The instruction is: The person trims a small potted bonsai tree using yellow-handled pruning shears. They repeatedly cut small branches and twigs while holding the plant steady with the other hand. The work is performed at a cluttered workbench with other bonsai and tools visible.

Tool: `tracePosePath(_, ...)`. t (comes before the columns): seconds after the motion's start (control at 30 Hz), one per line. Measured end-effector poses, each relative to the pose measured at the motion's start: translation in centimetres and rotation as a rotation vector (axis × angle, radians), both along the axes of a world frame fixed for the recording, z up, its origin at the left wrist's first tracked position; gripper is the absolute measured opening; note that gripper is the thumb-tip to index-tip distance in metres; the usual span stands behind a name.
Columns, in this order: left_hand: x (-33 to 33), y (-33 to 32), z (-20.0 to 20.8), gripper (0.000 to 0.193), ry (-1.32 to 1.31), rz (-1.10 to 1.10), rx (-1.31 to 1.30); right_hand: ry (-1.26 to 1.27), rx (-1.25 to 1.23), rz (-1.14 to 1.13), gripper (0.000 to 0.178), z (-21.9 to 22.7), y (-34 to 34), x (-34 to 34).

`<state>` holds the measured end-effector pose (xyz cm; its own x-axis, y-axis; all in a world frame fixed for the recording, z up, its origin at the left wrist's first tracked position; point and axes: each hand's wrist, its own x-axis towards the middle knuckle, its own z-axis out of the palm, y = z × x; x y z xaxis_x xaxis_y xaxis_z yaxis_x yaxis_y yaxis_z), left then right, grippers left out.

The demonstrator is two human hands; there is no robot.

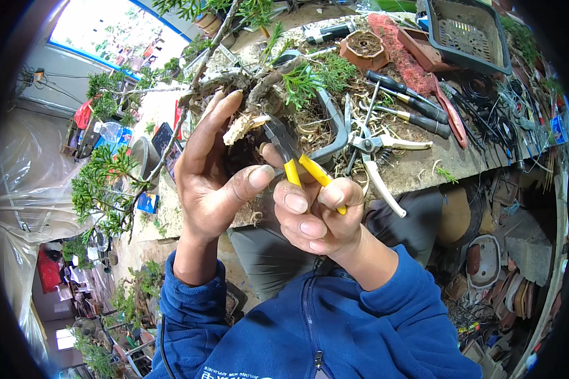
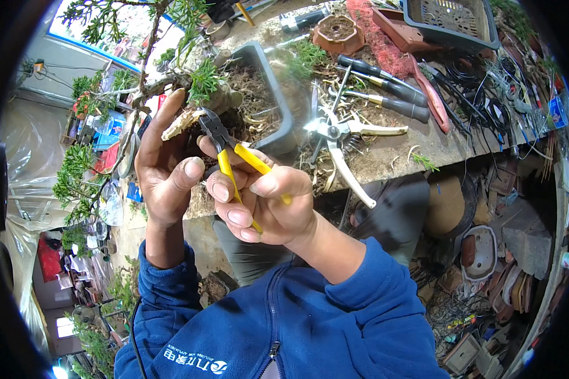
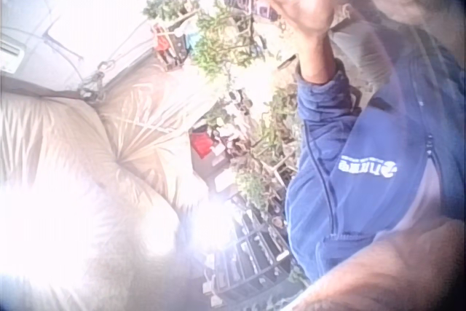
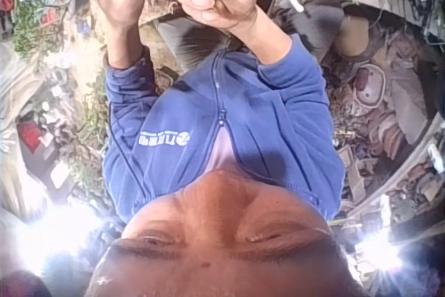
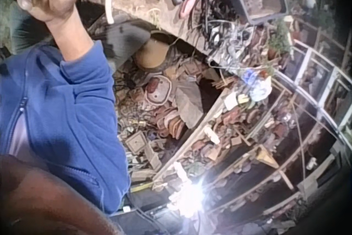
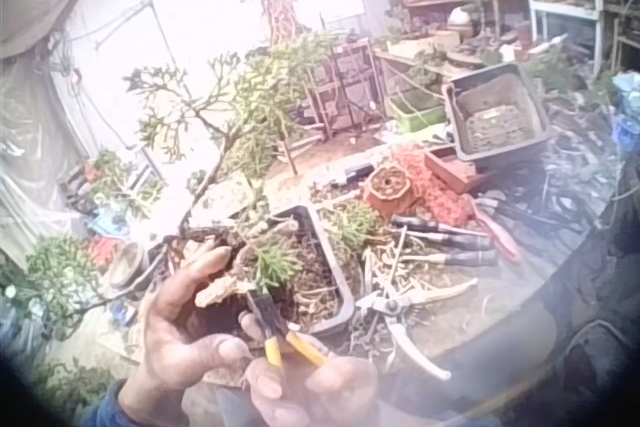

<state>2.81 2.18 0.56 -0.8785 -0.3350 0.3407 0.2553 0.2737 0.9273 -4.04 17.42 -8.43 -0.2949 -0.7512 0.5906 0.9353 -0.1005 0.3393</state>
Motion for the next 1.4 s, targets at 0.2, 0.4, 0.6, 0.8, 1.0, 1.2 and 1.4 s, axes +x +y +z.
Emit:
tracePosePath(0.2, 0.0, -0.3, -0.2, 0.092, 0.047, 0.011, -0.067, -0.025, -0.377, -0.252, 0.086, 0.4, 0.1, -3.2)
tracePosePath(0.4, 0.1, -0.5, -0.2, 0.093, 0.046, -0.018, -0.037, 0.482, 0.52, -0.494, 0.087, 2.9, 5.2, -2.9)
tracePosePath(0.6, 0.2, -0.5, 0.0, 0.089, 0.077, -0.082, 0.002, 1.249, 0.804, -0.52, 0.09, 5.1, 6.5, -0.1)
tracePosePath(0.8, 0.2, -0.4, 0.3, 0.082, 0.051, -0.046, -0.044, 1.583, 1.051, -1.29, 0.087, 6.2, 6.6, -0.2)
tracePosePath(1.0, 0.3, -0.6, 0.6, 0.083, 0.042, -0.038, -0.169, 1.705, 1.079, -1.628, 0.077, 6.8, 4.5, -0.2)
tracePosePath(1.2, 0.2, -0.8, 0.5, 0.079, 0.055, -0.04, -0.209, 1.653, 1.092, -1.573, 0.075, 6.7, 3.8, 0.0)
tracePosePath(1.4, 0.1, -1.0, 0.2, 0.07, 0.072, -0.029, -0.226, 1.75, 1.09, -1.665, 0.074, 6.7, 3.8, -0.7)
